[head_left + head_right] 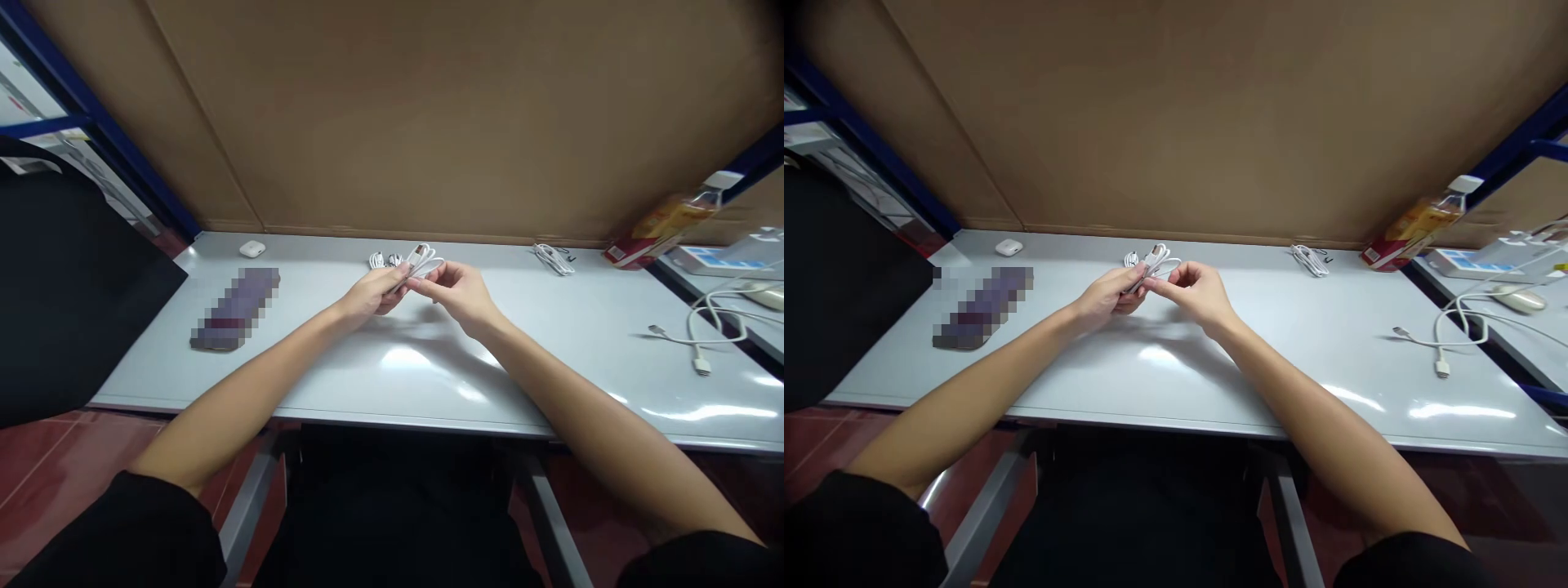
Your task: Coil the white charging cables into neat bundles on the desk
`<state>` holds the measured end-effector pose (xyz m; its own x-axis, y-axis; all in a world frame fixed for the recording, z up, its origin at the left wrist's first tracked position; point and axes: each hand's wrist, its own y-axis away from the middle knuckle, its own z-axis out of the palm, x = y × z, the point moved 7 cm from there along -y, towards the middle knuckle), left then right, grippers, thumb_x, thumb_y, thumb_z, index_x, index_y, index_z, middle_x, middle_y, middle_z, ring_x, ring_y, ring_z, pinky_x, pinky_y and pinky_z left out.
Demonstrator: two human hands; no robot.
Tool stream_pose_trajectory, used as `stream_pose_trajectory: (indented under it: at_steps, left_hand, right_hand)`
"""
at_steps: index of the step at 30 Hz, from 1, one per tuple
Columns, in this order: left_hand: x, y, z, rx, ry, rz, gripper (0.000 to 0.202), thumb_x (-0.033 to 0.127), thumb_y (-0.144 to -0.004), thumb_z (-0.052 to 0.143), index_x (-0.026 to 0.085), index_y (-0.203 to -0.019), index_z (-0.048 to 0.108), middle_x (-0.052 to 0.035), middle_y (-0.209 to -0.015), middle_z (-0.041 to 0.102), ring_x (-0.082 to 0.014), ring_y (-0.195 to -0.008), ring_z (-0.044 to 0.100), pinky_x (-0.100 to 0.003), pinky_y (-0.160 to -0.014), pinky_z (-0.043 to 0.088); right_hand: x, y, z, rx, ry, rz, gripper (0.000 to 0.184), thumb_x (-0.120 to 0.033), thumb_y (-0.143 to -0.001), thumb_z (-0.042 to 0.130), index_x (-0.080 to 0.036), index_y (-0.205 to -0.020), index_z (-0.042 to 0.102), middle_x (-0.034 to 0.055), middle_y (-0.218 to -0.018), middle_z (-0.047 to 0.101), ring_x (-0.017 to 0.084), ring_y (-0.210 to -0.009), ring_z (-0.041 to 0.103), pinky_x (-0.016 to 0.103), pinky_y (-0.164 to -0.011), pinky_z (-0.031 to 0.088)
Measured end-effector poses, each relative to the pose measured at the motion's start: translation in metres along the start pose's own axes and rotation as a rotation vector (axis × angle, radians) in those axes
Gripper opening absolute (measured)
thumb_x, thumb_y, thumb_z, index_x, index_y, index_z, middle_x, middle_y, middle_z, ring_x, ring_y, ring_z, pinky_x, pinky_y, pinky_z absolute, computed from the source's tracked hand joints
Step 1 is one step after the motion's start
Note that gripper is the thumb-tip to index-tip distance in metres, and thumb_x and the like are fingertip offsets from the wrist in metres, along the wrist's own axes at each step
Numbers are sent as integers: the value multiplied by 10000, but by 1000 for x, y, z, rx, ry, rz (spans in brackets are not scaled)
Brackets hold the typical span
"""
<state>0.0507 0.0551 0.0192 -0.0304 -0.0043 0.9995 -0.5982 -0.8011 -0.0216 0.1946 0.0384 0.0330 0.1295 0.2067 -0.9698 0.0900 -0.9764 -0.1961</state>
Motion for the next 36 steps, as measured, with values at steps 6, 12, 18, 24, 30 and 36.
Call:
stream_pose_trajectory:
  at_steps: [6,12,18,24,30,36]
  left_hand:
    - [-1,6,17,-259,99,-20,550,661,-926,632,177,-691,518,52,-572,272,-72,-487,199,-234,-467,161]
    - [0,11,24,-355,91,-41,567,663,-914,647,180,-669,482,50,-579,263,-79,-507,196,-254,-482,150]
    - [1,16,28,-414,80,-75,555,673,-924,628,186,-707,473,57,-586,263,-80,-514,188,-254,-490,153]
    - [-2,8,20,-274,-13,-43,565,701,-945,581,196,-724,457,64,-602,251,-82,-510,195,-241,-474,156]
    - [-7,0,19,-93,-81,-2,616,798,-882,574,202,-770,472,69,-620,276,-75,-499,195,-233,-434,160]
    - [-16,0,19,-11,-24,-24,585,779,-923,523,198,-854,514,50,-641,352,-71,-479,253,-226,-425,191]
  right_hand:
    - [-9,2,13,-402,-176,-86,596,-405,-774,886,-256,-1313,679,85,-1275,735,260,-1148,689,423,-984,565]
    - [-14,6,15,-528,-117,-138,612,-407,-824,838,-275,-1396,666,95,-1389,694,295,-1231,665,457,-1044,544]
    - [-22,12,16,-573,-71,-152,510,-373,-840,829,-245,-1317,702,73,-1188,769,254,-1092,726,421,-982,577]
    - [-19,3,7,-468,-45,-154,426,-429,-761,892,-200,-1094,756,73,-1044,780,264,-986,738,421,-900,589]
    - [-2,-7,-1,-369,-29,-100,342,-436,-730,903,-200,-942,774,56,-954,781,230,-909,714,384,-848,555]
    - [9,-9,1,-305,-43,-38,323,-485,-760,866,-187,-845,775,45,-830,763,193,-808,675,331,-748,497]
